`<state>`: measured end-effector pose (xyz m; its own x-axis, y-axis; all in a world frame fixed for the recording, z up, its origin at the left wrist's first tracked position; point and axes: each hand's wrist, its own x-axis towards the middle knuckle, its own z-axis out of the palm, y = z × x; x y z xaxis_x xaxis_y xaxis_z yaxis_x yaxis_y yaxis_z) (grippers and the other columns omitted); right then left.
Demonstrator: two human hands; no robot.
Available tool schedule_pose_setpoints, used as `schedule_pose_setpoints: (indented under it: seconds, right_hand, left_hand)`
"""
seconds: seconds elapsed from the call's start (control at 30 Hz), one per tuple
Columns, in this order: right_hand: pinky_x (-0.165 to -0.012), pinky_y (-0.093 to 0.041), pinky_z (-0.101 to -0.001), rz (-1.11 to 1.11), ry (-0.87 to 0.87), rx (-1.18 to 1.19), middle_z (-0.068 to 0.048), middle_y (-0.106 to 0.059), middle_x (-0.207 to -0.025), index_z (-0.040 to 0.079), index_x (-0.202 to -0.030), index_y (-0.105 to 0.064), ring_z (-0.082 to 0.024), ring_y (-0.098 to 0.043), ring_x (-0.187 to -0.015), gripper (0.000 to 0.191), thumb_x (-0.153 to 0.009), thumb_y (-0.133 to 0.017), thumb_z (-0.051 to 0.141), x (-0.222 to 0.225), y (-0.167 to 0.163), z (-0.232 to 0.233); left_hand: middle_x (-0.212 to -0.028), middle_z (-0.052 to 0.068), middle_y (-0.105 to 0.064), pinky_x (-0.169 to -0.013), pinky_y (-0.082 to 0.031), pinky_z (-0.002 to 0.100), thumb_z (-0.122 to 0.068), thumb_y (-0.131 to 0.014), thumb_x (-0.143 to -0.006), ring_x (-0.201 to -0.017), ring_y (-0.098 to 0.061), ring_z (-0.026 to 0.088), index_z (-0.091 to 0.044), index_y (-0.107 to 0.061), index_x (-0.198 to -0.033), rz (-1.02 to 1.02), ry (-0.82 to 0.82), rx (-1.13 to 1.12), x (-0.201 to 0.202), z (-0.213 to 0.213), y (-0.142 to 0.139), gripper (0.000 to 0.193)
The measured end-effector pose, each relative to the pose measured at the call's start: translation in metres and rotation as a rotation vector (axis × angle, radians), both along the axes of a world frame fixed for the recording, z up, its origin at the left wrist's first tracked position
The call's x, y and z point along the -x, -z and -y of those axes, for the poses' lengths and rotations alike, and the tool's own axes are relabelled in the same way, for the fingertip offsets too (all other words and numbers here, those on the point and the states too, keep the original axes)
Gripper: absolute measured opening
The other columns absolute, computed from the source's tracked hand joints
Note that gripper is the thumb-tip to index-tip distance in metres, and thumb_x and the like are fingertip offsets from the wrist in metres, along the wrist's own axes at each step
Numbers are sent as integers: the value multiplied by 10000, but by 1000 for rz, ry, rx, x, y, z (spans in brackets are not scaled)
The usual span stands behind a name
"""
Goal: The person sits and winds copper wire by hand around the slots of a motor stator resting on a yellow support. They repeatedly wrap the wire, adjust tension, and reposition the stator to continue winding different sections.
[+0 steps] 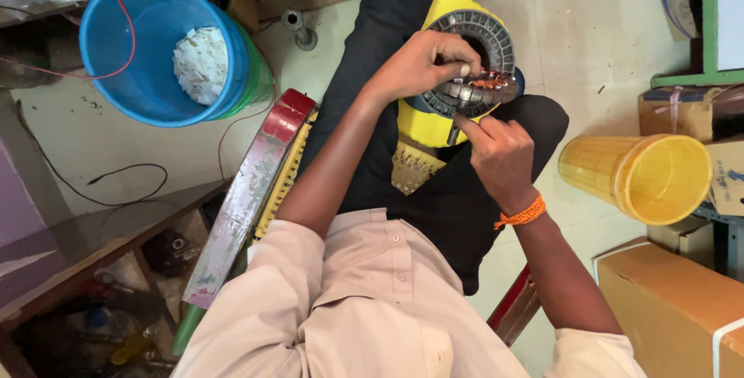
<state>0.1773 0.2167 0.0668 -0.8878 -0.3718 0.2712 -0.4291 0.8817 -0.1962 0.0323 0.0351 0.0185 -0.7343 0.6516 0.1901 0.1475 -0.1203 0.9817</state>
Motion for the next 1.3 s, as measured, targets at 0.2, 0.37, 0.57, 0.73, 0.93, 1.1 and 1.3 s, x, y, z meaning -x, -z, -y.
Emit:
schedule_pose_setpoints:
  seconds: [0.2,0.37,0.57,0.73,0.93,1.1,1.3]
  right_hand:
    - [-605,-398,-383,51,101,-77,-56,-472,-667,168,-1188,-825,-263,-495,-597,374,-870,-729,-3,-13,-11,-22]
    - [-736,-449,-385,78,160,212,-57,-620,-845,106,-1024,-749,-270,-596,-761,101,-933,-780,72,-21,-41,-25]
    - [-627,-411,-327,137,254,479,-97,-602,-831,27,-1043,-737,-203,-551,-682,45,-1014,-771,18,5,-52,-24]
    - [-581,-379,-311,187,255,530,-97,-648,-824,1,-1050,-759,-136,-501,-638,53,-1006,-786,10,42,-52,-20]
    - [-647,-476,-249,253,166,698,-71,-712,-916,0,-1053,-742,-36,-634,-775,76,-980,-759,-8,57,-49,-19]
    - [-581,-337,-269,269,209,568,-69,-652,-812,-12,-1041,-767,-84,-430,-641,71,-979,-802,-18,62,-44,-24]
    - [-590,-307,-267,302,214,644,-14,-600,-810,-10,-1043,-756,-60,-394,-669,77,-984,-803,-26,55,-45,-35]
  left_hand:
    - [-1136,54,-664,-959,-473,365,-173,-887,-733,-1037,-590,287,-127,-638,-1281,-504,-388,161,-52,-6,-17,604]
    - [-1121,31,-671,-963,-487,370,-124,-888,-766,-1041,-600,267,-109,-641,-1266,-452,-473,112,-54,-17,8,559]
    - [-1098,63,-655,-935,-472,386,-141,-893,-803,-1026,-589,282,-81,-640,-1175,-540,-466,71,-55,-13,26,453]
    - [-1099,68,-657,-936,-469,387,-149,-895,-809,-1028,-597,279,-75,-641,-1158,-552,-508,71,-57,-16,25,439]
    - [-1098,72,-655,-934,-469,394,-131,-888,-800,-1028,-594,278,-72,-640,-1156,-545,-500,63,-57,-15,20,438]
    - [-1097,76,-649,-918,-473,386,-122,-896,-791,-1019,-591,277,-74,-650,-1156,-523,-487,69,-57,-13,18,443]
    - [-1096,65,-657,-913,-479,380,-108,-890,-773,-1022,-606,271,-82,-658,-1147,-553,-499,69,-55,-16,20,441]
